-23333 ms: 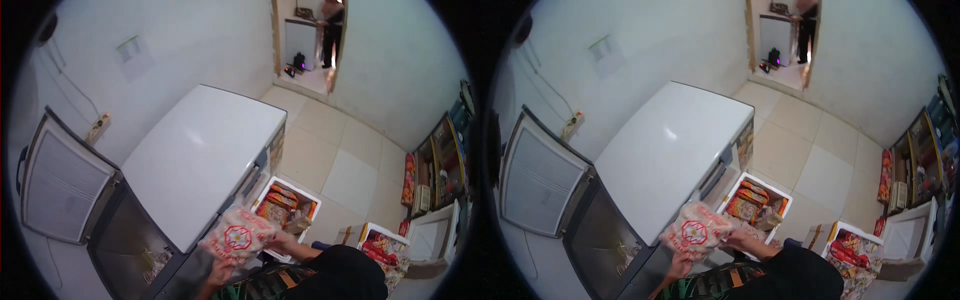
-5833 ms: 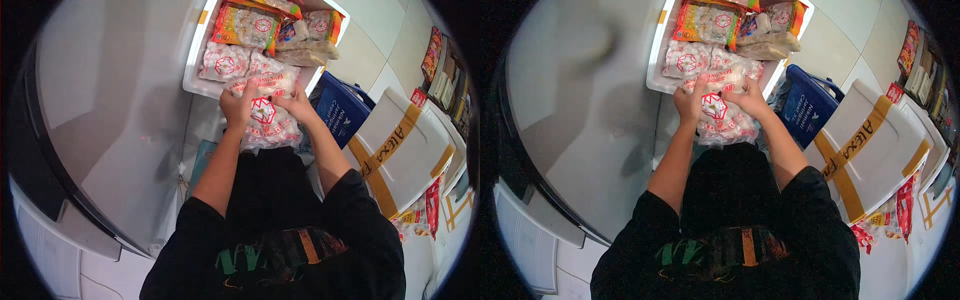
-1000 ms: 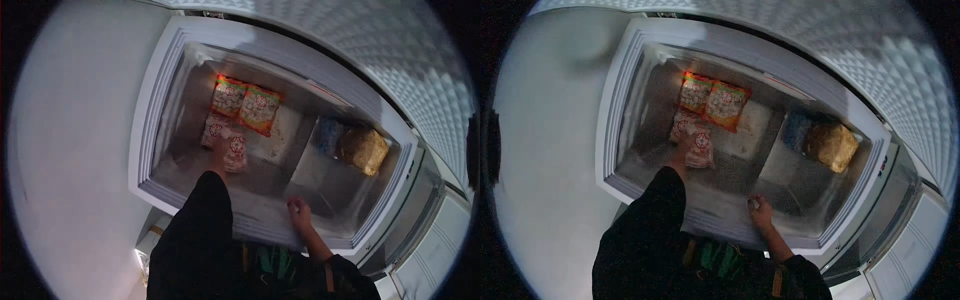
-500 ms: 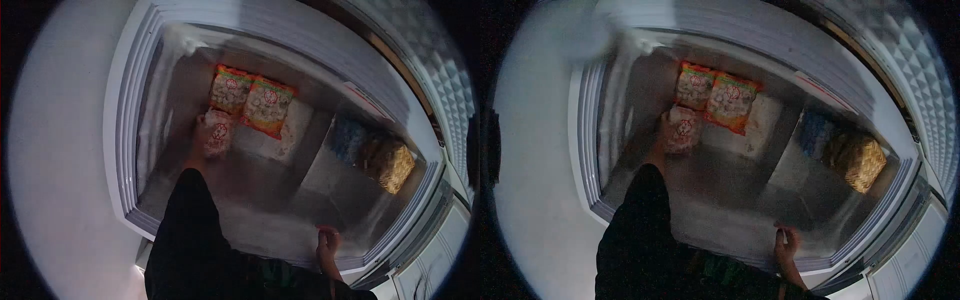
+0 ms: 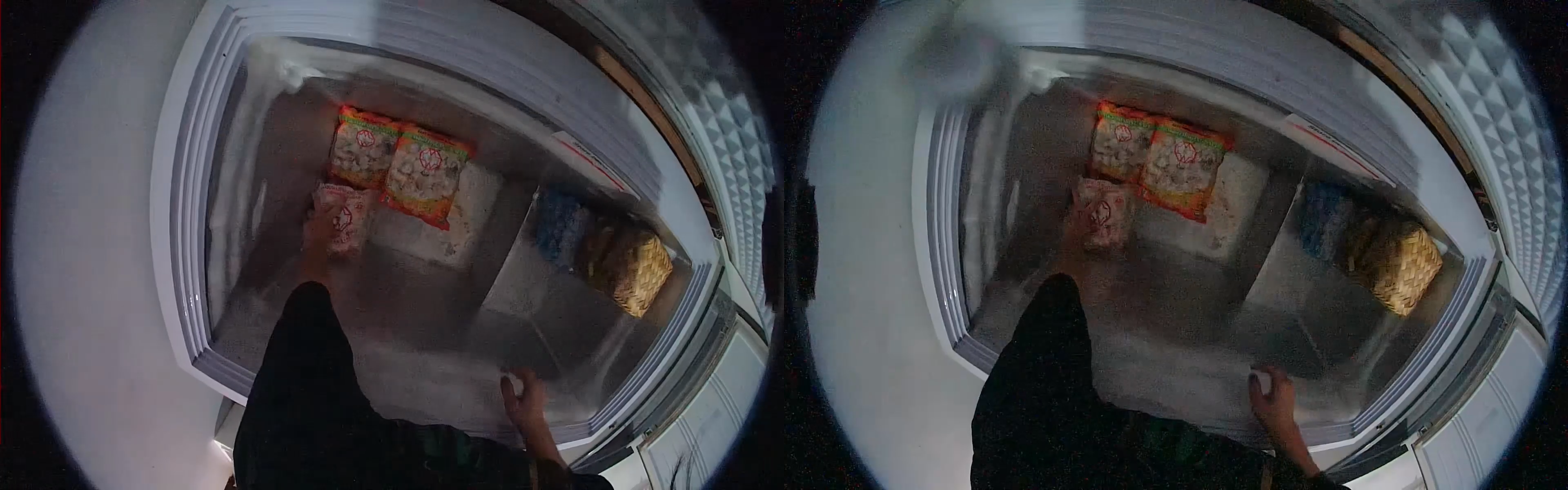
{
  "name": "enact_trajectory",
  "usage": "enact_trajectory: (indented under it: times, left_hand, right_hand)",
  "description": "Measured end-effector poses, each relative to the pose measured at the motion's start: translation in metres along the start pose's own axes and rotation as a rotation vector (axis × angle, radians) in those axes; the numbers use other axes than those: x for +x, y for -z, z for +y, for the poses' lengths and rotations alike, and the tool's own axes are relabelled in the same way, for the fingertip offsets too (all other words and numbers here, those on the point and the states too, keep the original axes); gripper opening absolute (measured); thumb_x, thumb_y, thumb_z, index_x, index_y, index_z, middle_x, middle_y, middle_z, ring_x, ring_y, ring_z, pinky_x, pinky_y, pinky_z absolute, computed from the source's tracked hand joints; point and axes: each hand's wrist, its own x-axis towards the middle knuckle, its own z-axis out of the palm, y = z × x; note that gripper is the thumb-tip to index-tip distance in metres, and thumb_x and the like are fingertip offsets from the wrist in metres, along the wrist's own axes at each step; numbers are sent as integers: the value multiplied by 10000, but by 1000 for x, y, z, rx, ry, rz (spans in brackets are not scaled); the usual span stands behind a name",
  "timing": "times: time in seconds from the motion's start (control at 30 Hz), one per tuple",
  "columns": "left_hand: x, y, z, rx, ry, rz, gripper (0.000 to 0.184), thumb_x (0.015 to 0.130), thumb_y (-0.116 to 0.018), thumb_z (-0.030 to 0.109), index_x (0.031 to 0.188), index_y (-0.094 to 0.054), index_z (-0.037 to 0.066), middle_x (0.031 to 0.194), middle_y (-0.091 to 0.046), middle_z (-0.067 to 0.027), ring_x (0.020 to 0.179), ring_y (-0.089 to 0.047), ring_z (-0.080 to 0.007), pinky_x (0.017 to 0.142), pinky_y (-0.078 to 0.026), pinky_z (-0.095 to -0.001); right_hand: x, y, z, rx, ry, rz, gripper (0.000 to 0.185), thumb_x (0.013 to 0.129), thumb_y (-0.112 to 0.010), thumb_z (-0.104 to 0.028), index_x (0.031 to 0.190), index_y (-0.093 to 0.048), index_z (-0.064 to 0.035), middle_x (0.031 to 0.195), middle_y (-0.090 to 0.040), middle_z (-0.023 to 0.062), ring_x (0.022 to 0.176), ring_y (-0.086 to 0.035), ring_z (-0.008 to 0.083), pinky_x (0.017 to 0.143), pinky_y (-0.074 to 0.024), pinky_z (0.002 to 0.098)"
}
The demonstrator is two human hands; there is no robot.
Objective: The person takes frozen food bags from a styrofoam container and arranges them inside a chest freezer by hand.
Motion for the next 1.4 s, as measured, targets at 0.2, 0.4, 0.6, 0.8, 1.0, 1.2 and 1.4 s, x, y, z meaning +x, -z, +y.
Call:
enact_trajectory:
  times: [0.2,0.4,0.6,0.8,1.0,1.2,1.4]
  left_hand:
    - [-17,37,27,338,55,7,610,807,-500,323,1320,-180,243,1362,-168,-65,1192,-302,-277,931,-317,-446]
    - [-42,70,77,258,-247,-33,597,814,-489,303,1319,-184,209,1363,-157,-68,1220,-236,-277,951,-271,-461]
    - [-68,95,91,-134,-171,14,589,811,-484,319,1306,-213,150,1351,-155,-87,1240,-178,-292,946,-256,-500]
    - [-25,64,116,-93,-124,-58,590,810,-487,314,1306,-213,151,1353,-151,-89,1241,-174,-292,948,-247,-503]
    - [-20,37,103,-78,-81,-113,591,807,-491,307,1306,-213,153,1355,-147,-91,1243,-169,-293,949,-236,-508]
    - [-30,19,75,-62,-40,-160,593,805,-495,301,1307,-214,155,1357,-142,-93,1245,-163,-293,951,-225,-512]
    - [-30,16,78,-72,-44,-161,595,803,-498,294,1307,-214,156,1359,-137,-95,1247,-158,-294,953,-214,-517]
  right_hand:
    - [80,-36,-12,50,84,15,237,760,-527,-86,982,-505,-6,914,-573,183,855,-569,306,747,-440,376]
    - [84,-95,3,-58,287,-411,259,774,-500,-61,1024,-513,1,969,-557,183,875,-561,294,753,-449,368]
    - [149,-124,-13,-491,294,-633,303,783,-485,-180,1044,-521,-30,1053,-515,157,1011,-477,294,875,-370,377]
    - [260,-111,-45,98,193,60,509,777,-558,-211,1205,-357,-22,1179,-409,179,1074,-424,308,879,-378,382]
    - [325,-180,-3,242,-32,34,667,734,-575,-393,1228,-326,-21,1177,-404,199,1065,-432,320,867,-374,392]
    - [350,-184,3,2,150,-240,745,698,-567,-502,1214,-332,-17,1160,-426,181,1025,-466,304,834,-396,387]
    - [323,-167,-11,36,23,-142,352,707,-582,-308,915,-582,-24,826,-578,121,786,-560,237,712,-426,328]
